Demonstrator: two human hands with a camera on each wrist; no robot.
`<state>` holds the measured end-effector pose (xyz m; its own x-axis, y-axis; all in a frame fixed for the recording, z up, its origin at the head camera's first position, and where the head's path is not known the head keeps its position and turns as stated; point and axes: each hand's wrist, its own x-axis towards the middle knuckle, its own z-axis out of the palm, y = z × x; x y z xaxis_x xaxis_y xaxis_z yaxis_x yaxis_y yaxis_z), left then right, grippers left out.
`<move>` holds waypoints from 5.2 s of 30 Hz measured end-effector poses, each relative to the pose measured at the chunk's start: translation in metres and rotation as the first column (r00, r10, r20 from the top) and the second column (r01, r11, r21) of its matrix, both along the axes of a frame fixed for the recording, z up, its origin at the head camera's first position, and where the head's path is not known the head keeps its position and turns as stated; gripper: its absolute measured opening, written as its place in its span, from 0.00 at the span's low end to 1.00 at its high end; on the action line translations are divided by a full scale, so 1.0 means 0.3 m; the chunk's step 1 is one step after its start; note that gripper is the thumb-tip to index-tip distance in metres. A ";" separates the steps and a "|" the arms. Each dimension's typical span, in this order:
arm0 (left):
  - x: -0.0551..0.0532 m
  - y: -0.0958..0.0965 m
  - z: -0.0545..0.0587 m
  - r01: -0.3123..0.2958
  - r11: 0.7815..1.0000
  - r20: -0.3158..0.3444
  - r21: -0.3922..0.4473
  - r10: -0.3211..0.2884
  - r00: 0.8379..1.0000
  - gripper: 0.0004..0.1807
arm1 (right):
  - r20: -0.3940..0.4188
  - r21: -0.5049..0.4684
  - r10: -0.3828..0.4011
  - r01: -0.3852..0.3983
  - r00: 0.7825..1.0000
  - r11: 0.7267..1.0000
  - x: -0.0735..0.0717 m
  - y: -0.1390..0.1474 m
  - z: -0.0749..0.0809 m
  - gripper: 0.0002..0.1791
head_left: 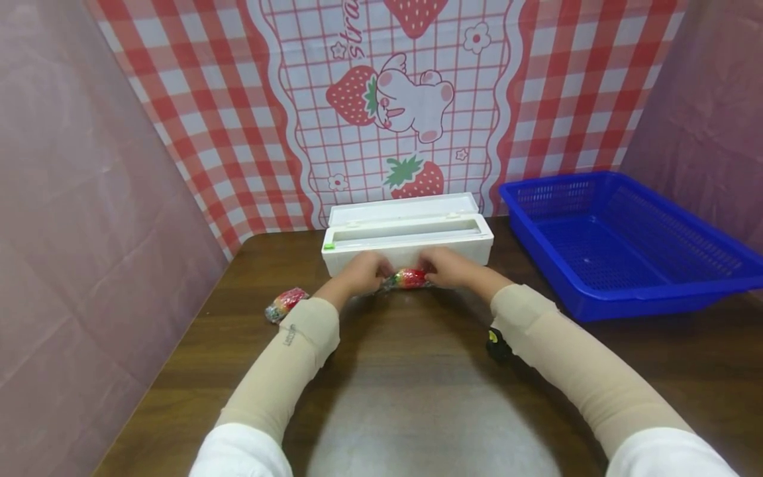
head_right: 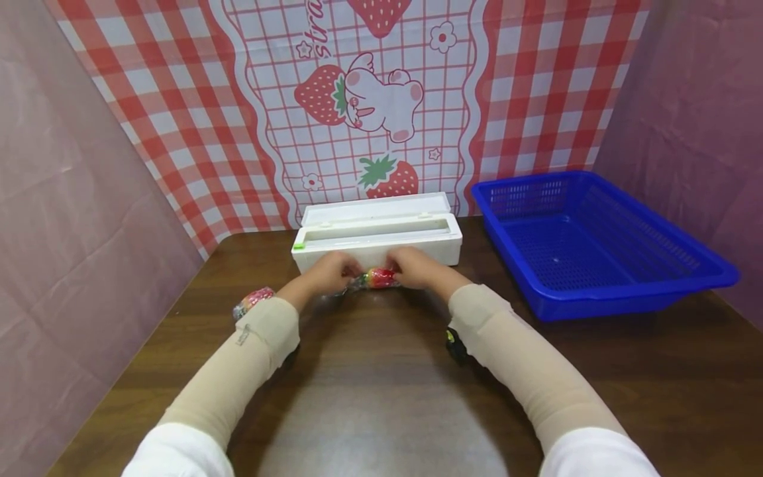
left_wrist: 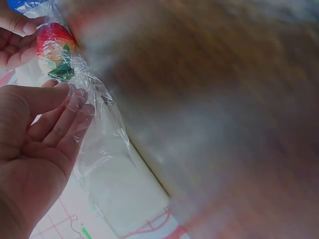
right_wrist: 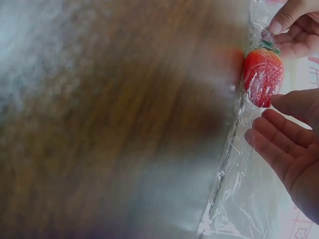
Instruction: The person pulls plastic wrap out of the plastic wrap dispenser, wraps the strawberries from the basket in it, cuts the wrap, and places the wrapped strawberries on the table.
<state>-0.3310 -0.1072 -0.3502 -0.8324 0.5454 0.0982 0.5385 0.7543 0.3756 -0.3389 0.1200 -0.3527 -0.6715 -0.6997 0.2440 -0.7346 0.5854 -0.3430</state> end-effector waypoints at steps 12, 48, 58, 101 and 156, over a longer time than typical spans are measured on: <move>0.041 -0.097 0.044 -0.033 0.999 -0.086 0.009 0.033 0.996 0.13 | 0.036 0.027 -0.067 0.066 0.997 0.997 0.034 0.011 0.045 0.08; -0.048 -0.304 0.030 -0.464 0.769 0.216 0.440 0.411 0.886 0.35 | -0.078 -0.119 -0.030 0.021 0.996 0.993 0.065 -0.186 0.049 0.06; -0.082 -0.299 0.027 -0.472 0.786 0.144 0.399 0.455 0.879 0.30 | -0.074 -0.129 -0.071 0.061 0.995 0.990 0.034 -0.268 0.095 0.07; -0.064 -0.327 -0.018 -0.528 0.723 0.187 0.446 0.502 0.844 0.25 | -0.171 0.155 -0.079 0.106 0.982 0.982 -0.092 -0.589 0.144 0.07; -0.061 -0.330 -0.033 -0.544 0.666 0.228 0.510 0.505 0.833 0.29 | -0.197 0.135 -0.055 0.083 0.979 0.987 -0.099 -0.443 0.135 0.13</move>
<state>-0.3493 -0.2061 -0.3601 -0.9792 -0.1105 0.1700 0.0780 0.5684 0.8190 -0.3686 -0.0128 -0.3122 -0.6695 -0.6901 0.2746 -0.7348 0.6695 -0.1089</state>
